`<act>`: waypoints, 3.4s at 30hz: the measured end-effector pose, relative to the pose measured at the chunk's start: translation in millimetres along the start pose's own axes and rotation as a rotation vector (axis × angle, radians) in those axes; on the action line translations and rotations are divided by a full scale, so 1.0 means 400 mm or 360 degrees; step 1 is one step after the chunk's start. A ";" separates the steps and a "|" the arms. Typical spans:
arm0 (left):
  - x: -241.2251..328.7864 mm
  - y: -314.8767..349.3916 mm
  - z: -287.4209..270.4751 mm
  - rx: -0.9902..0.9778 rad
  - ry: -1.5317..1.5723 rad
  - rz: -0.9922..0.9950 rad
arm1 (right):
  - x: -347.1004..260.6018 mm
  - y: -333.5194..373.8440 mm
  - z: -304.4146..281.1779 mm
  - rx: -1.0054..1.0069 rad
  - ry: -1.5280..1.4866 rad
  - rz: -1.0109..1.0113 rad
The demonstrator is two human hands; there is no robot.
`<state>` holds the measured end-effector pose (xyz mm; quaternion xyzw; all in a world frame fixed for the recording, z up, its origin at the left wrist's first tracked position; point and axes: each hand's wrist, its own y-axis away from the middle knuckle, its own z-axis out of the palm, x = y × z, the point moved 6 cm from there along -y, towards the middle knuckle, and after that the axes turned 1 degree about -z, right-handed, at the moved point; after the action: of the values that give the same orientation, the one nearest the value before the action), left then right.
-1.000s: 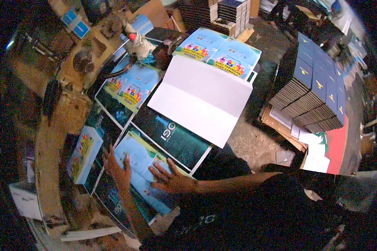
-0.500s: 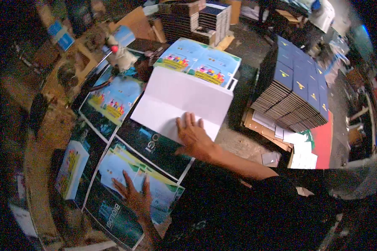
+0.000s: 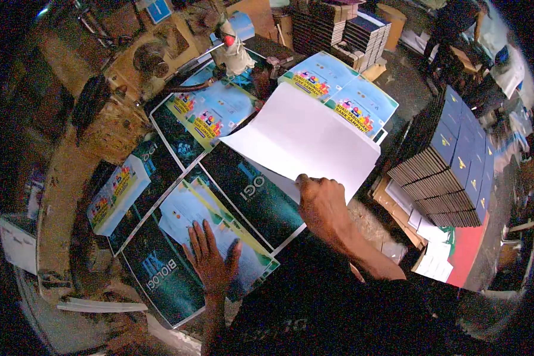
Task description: The person collates printed book sections by picking up stacks of pages, fanning them out to check alignment, and placing them onto a growing pile of organized book blocks on a work table.
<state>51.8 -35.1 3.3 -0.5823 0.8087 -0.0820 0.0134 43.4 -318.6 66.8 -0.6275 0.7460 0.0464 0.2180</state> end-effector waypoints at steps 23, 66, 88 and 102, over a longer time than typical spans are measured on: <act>-0.019 -0.015 0.037 -0.0117 -0.0185 -0.0010 | -0.160 0.061 0.138 0.0044 -0.0569 -0.0505; -0.030 -0.088 -0.112 0.0175 0.0848 -0.0101 | -0.207 0.040 0.082 -0.0543 -0.1431 -0.0204; -0.269 -0.084 0.012 0.0179 0.1315 0.0000 | -0.232 0.182 0.308 -0.0811 -0.0858 -0.0788; -0.235 -0.210 0.074 0.0449 0.0836 -0.0364 | -0.296 0.189 0.271 -0.0880 -0.0565 -0.1079</act>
<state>164.3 24.2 -20.2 -0.6207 0.6945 -0.3418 -0.1247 14.1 -157.3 -1.0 -0.8526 0.4099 0.2761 0.1699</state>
